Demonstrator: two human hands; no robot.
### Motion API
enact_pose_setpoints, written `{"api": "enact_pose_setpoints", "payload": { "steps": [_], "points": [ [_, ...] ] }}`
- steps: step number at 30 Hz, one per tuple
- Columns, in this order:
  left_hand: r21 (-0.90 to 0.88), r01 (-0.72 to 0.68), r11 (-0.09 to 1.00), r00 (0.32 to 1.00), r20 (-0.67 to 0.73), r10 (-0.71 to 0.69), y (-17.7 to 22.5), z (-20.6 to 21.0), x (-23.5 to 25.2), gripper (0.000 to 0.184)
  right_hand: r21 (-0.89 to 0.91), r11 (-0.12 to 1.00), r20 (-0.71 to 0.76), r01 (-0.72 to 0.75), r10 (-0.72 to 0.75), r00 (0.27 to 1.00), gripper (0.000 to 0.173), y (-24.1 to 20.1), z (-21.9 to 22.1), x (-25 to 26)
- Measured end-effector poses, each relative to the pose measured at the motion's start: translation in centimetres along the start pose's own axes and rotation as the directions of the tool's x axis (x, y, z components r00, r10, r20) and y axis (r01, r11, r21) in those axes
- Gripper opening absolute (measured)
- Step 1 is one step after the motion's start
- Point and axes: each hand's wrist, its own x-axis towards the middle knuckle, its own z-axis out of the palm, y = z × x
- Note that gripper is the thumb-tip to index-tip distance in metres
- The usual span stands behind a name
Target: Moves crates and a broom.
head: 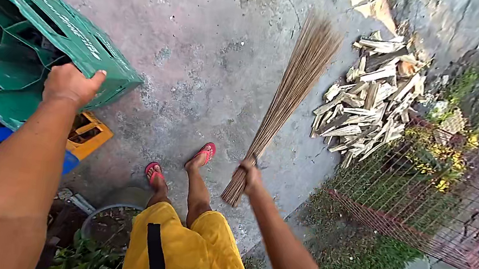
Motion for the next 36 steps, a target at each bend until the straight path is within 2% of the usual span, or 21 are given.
{"api": "enact_pose_setpoints", "payload": {
  "steps": [3,5,6,9,12,15,18,19,21,23,25,26,28,29,31,32,33,34,35,36],
  "points": [
    [0.006,-0.009,1.0,1.0,-0.009,0.009,-0.2,0.1,0.0,0.078,0.051,0.971,0.052,-0.232,0.23,0.972,0.016,8.6,2.6,-7.5],
    [0.01,-0.012,1.0,1.0,-0.018,0.012,-0.1,0.1,0.0,0.078,0.037,0.928,0.087,-0.37,0.366,0.927,0.019,12.6,3.5,-7.7],
    [0.013,-0.009,1.0,1.0,-0.023,0.009,-0.1,0.1,0.0,0.079,-0.002,0.92,0.08,-0.392,0.391,0.917,0.024,14.0,3.7,-6.5],
    [0.023,0.004,1.0,1.0,-0.022,-0.004,-0.2,0.1,0.0,0.085,-0.172,0.943,-0.01,-0.286,0.289,0.957,0.044,16.1,4.9,-2.1],
    [0.019,0.024,1.0,0.999,-0.037,-0.023,-0.1,0.4,-0.4,0.086,-0.211,0.96,-0.059,-0.185,0.176,0.983,0.045,17.1,6.6,0.8],
    [0.006,0.021,1.0,0.998,-0.06,-0.02,0.0,0.3,-0.5,0.084,-0.131,0.973,-0.04,-0.19,0.187,0.982,0.051,21.0,7.1,-1.1],
    [-0.01,0.032,0.999,0.997,-0.069,-0.032,0.2,0.3,-0.5,0.083,-0.126,0.961,-0.007,-0.246,0.247,0.969,0.048,23.5,5.8,-2.3],
    [-0.011,0.035,0.999,0.997,-0.07,-0.036,0.2,0.4,-0.5,0.083,-0.155,0.96,0.023,-0.234,0.24,0.97,0.055,23.0,4.9,-1.0],
    [-0.012,0.034,0.999,0.997,-0.067,-0.035,0.2,0.4,-0.6,0.082,-0.205,0.957,-0.051,-0.207,0.201,0.978,0.043,18.9,4.0,2.3],
    [-0.015,0.029,0.999,0.997,-0.07,-0.03,0.4,0.2,-0.5,0.081,-0.15,0.986,-0.102,-0.079,0.064,0.993,0.032,13.7,4.1,5.3],
    [-0.01,0.028,1.0,0.997,-0.073,-0.028,0.4,-0.1,-0.3,0.079,-0.023,1.0,-0.04,0.018,-0.019,0.999,0.026,8.7,5.2,4.7],
    [-0.006,0.027,1.0,0.997,-0.073,-0.027,0.2,-0.1,-0.2,0.078,0.02,0.999,0.017,0.025,-0.025,1.0,0.024,7.3,5.7,2.8],
    [0.005,0.03,1.0,0.997,-0.072,-0.029,-0.2,0.3,0.3,0.078,0.024,0.998,0.164,-0.053,0.049,0.985,0.023,6.8,5.9,-2.8],
    [0.004,0.033,0.999,0.997,-0.065,-0.033,-0.2,0.3,0.6,0.078,-0.002,0.99,0.265,-0.144,0.139,0.954,0.024,7.4,5.8,-5.5],
    [-0.004,0.037,0.999,0.998,-0.047,-0.037,-0.5,0.2,0.7,0.076,-0.102,0.924,0.472,-0.367,0.37,0.8,0.015,8.9,5.0,-9.5],
    [-0.004,0.035,0.999,0.998,-0.046,-0.035,-0.6,0.3,0.8,0.076,-0.168,0.871,0.519,-0.461,0.476,0.71,0.016,8.9,4.4,-10.2],
    [0.0,0.038,0.999,0.998,-0.044,-0.038,-0.7,0.4,0.9,0.075,-0.248,0.821,0.534,-0.515,0.559,0.634,0.018,7.9,3.8,-9.8],
    [0.004,0.046,0.999,0.998,-0.041,-0.045,-0.8,0.5,0.9,0.075,-0.324,0.787,0.522,-0.525,0.611,0.595,0.021,5.8,3.2,-8.4],
    [0.002,0.052,0.999,0.998,-0.033,-0.052,-0.6,0.4,0.8,0.074,-0.4,0.783,0.505,-0.476,0.622,0.598,0.024,2.9,2.6,-5.9],
    [0.001,0.057,0.998,0.998,-0.025,-0.057,-0.3,0.3,0.7,0.073,-0.438,0.808,0.483,-0.394,0.581,0.655,0.026,-0.7,2.3,-2.7]
  ]
}}
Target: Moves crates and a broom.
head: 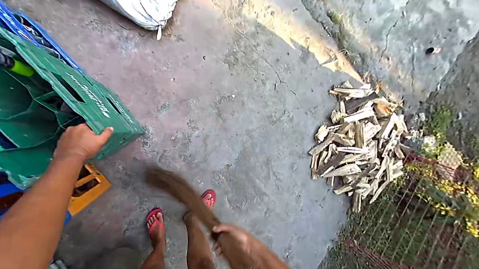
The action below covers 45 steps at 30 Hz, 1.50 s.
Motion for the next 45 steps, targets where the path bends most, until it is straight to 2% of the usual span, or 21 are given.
{"api": "enact_pose_setpoints", "payload": {
  "steps": [2,3,4,6,8,11,13,15,17,19,21,24,27,29,31,33,35,37,40,42,45],
  "points": [
    [-0.016,0.003,1.0,1.0,0.007,-0.003,0.4,-0.5,-0.2,0.07,-0.012,0.983,-0.22,0.186,-0.184,0.958,0.021,-8.8,-4.5,0.5],
    [-0.017,0.003,1.0,1.0,0.017,-0.003,0.4,-0.6,-0.4,0.069,0.017,0.958,-0.36,0.286,-0.261,0.896,0.02,-12.5,-5.4,1.0],
    [-0.011,0.001,1.0,1.0,0.029,0.0,0.4,-0.7,-0.5,0.069,0.034,0.923,-0.471,0.384,-0.324,0.821,0.023,-15.3,-5.0,1.7],
    [0.01,-0.004,1.0,0.999,0.049,0.003,0.7,-1.0,-0.6,0.069,0.021,0.853,-0.521,0.522,-0.436,0.734,0.029,-17.3,-0.5,3.4],
    [0.027,0.0,1.0,0.998,0.066,-0.002,0.8,-1.4,-0.4,0.069,0.051,0.822,-0.426,0.567,-0.495,0.757,0.03,-15.7,7.0,5.0],
    [0.03,0.007,1.0,0.996,0.094,-0.009,0.8,-1.4,-0.6,0.068,0.175,0.861,-0.174,0.478,-0.45,0.876,0.019,-12.3,16.0,4.6],
    [0.031,0.019,0.999,0.994,0.111,-0.023,1.1,-1.6,-0.7,0.068,0.158,0.933,0.029,0.324,-0.332,0.943,0.021,-13.2,17.8,2.8],
    [0.031,0.03,0.999,0.99,0.135,-0.034,1.4,-1.9,-0.8,0.068,0.042,0.971,0.139,0.234,-0.238,0.961,0.031,-17.4,16.6,1.2],
    [0.03,0.028,0.999,0.985,0.172,-0.033,1.3,-2.0,-0.8,0.069,0.008,0.957,0.071,0.29,-0.29,0.954,0.039,-23.4,14.0,1.1],
    [0.025,0.033,0.999,0.975,0.22,-0.038,1.2,-2.3,-0.7,0.07,0.178,0.874,-0.144,0.452,-0.432,0.891,0.032,-29.1,12.8,3.5],
    [0.022,0.037,0.999,0.964,0.262,-0.042,1.1,-2.3,-0.5,0.073,0.214,0.786,-0.308,0.58,-0.51,0.804,0.03,-31.5,15.8,6.3],
    [0.026,0.051,0.998,0.961,0.272,-0.056,1.1,-2.2,-0.2,0.077,0.148,0.813,-0.256,0.563,-0.519,0.816,0.029,-29.8,24.9,8.2],
    [0.027,0.056,0.998,0.955,0.29,-0.061,0.9,-1.9,-0.3,0.077,0.2,0.91,0.008,0.364,-0.373,0.928,0.022,-29.7,29.3,5.7],
    [0.022,0.06,0.998,0.954,0.293,-0.064,0.9,-1.9,-0.2,0.078,0.136,0.97,0.167,0.201,-0.222,0.961,0.032,-33.7,28.3,4.6],
    [0.033,0.066,0.997,0.955,0.287,-0.073,1.0,-1.9,-0.1,0.081,-0.064,0.98,0.21,0.186,-0.169,0.963,0.038,-39.5,25.5,4.8],
    [0.051,0.071,0.996,0.95,0.3,-0.083,1.0,-1.9,-0.3,0.082,-0.099,0.955,0.075,0.281,-0.275,0.959,0.036,-44.2,22.1,6.2],
    [0.059,0.074,0.996,0.952,0.293,-0.088,1.0,-1.7,-0.2,0.083,0.034,0.901,-0.148,0.432,-0.423,0.894,0.032,-46.4,20.2,8.2],
    [0.066,0.076,0.995,0.959,0.269,-0.091,0.8,-1.4,0.0,0.082,0.032,0.879,-0.222,0.476,-0.458,0.861,0.038,-44.9,21.4,8.9],
    [0.058,0.098,0.994,0.964,0.244,-0.109,0.9,-1.2,-0.2,0.082,-0.02,0.961,-0.055,0.277,-0.278,0.959,0.026,-38.6,24.5,4.2],
    [0.088,0.122,0.989,0.957,0.253,-0.14,1.4,-1.6,-0.4,0.085,-0.038,0.99,0.093,0.138,-0.134,0.987,0.025,-36.3,23.1,0.3],
    [0.111,0.143,0.983,0.956,0.24,-0.166,1.6,-2.0,-0.8,0.086,-0.153,0.988,0.133,0.031,-0.011,0.991,0.032,-39.2,17.7,-4.5]
  ]
}}
